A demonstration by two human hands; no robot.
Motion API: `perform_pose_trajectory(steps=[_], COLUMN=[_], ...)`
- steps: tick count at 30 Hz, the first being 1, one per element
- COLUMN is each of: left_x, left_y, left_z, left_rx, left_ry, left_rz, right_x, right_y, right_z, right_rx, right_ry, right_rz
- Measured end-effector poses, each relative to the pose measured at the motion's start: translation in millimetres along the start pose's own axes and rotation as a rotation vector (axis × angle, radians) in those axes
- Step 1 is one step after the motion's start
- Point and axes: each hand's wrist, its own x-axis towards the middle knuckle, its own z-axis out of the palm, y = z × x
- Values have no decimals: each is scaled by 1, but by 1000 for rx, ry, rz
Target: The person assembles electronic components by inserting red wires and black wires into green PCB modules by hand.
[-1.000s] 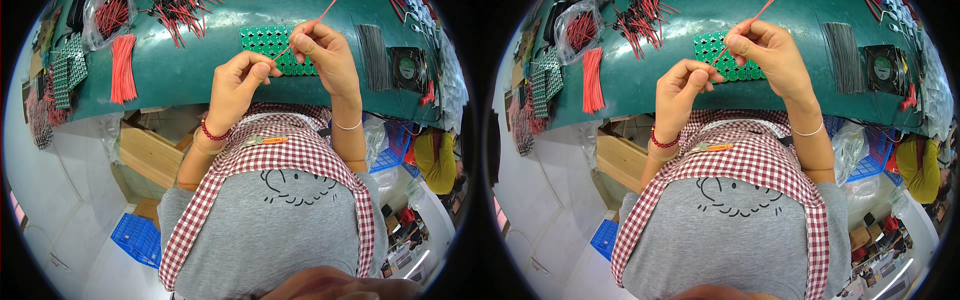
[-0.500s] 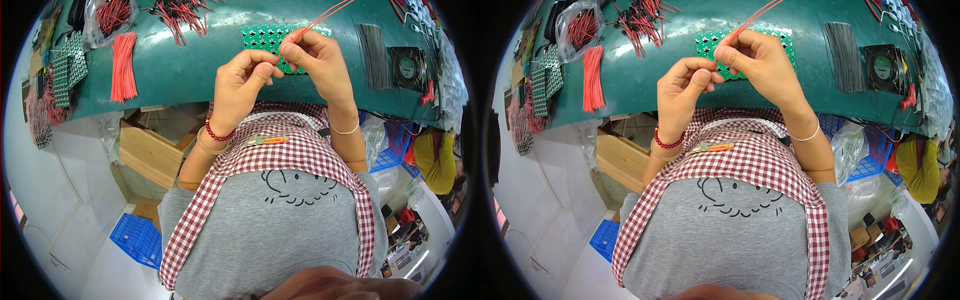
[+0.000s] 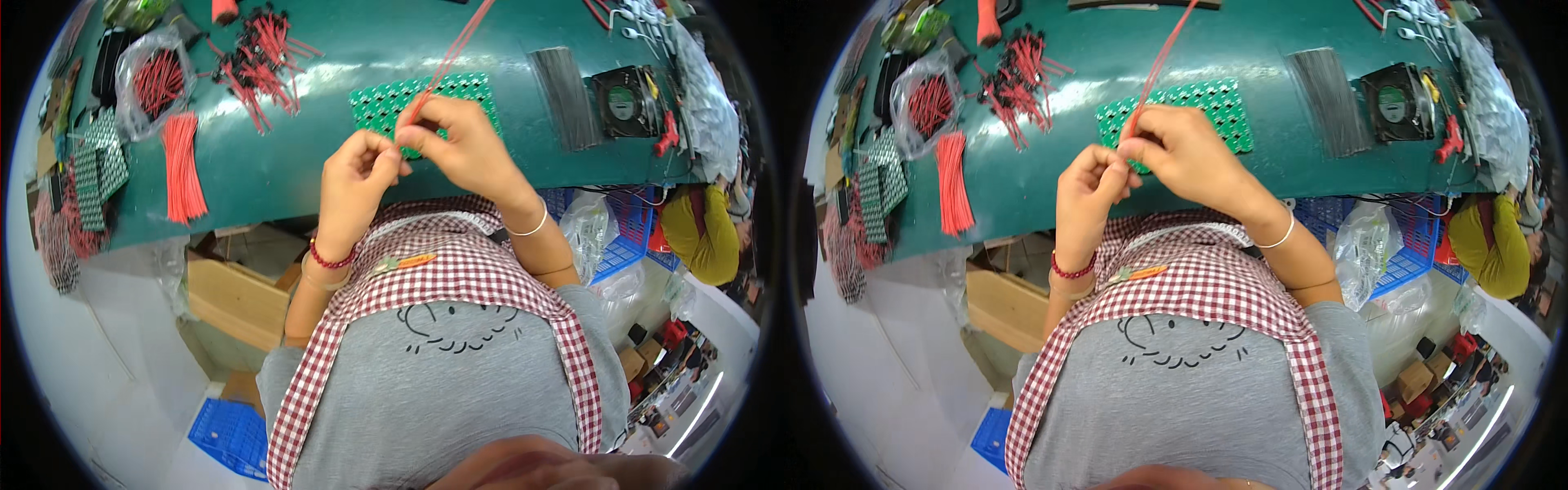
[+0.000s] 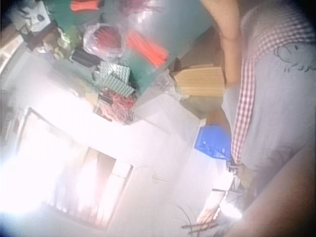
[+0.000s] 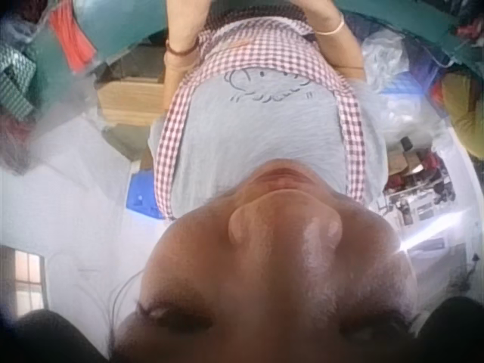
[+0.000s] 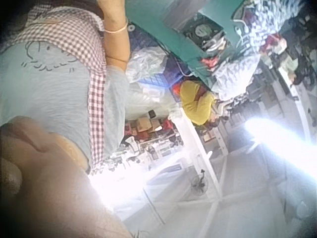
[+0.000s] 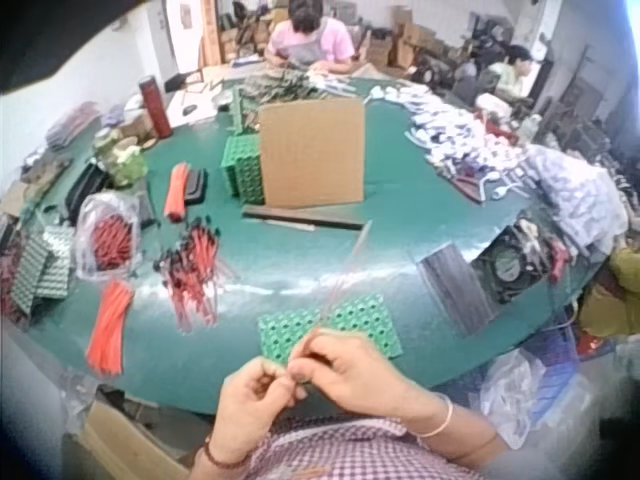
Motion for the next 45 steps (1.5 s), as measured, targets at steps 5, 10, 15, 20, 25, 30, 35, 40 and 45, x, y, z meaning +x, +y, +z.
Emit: perform_pose_trajectory(steps=[5,10,15,20,25,30,35,40,45], left_x=[-1,0,0,-5,-12,-25,-20,37,68], left_y=[-4,-9,-4,0,-7,0,4,12,9], left_z=[8,5,6,-6,-45,-136,-175,-122,-142], left_rx=[125,233,476,346,264,1038,1340,1239,1318], left_ry=[37,35,179,117,317,917,1029,904,664], left_rz=[52,84,397,237,187,65,-153,260,41], right_x=[-3,-1,0,8,28,32,2,-7,-7], right_y=[-3,-7,-6,-2,-12,2,22,28,29], right_z=[-5,-6,-5,4,16,4,-2,-2,-2], right_rx=[-40,-66,-86,-13,-76,-249,-918,-945,-922], right_ry=[-1,-11,-42,-135,-318,-324,-329,-309,-323], right_rz=[1,21,64,140,130,83,26,7,-2])
